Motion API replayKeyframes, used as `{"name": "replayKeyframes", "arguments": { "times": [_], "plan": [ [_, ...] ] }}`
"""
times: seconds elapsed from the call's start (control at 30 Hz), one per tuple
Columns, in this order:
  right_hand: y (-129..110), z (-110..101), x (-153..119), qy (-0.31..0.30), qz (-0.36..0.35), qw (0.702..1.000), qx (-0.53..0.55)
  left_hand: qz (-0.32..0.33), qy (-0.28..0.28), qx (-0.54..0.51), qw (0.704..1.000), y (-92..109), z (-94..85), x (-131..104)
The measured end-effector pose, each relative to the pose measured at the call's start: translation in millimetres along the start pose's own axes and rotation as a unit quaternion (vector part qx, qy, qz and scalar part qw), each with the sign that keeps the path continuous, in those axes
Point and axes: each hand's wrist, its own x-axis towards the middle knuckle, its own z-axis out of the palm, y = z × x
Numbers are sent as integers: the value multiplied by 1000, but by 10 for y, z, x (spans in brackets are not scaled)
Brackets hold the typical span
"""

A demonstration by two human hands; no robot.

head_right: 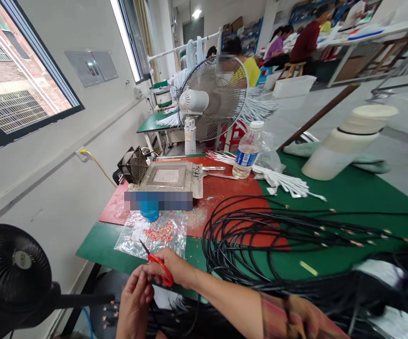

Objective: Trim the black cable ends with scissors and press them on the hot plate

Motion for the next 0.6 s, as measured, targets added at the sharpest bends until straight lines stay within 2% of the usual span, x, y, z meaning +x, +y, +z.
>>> {"name": "replayKeyframes", "arguments": {
  "times": [0.13,0.33,0.5,0.6],
  "plan": [
    [22,-2,-4,2,-20,999,-30,10,23,3,1000,-25,-13,14],
    [47,-25,17,-33,11,998,57,-10,-28,15,999,11,19,-4],
    [87,-48,34,-41,26,996,71,-7,-49,37,998,45,12,-19],
    [88,-52,41,-47,67,993,83,-7,-69,39,997,42,-7,-18]
  ]
}}
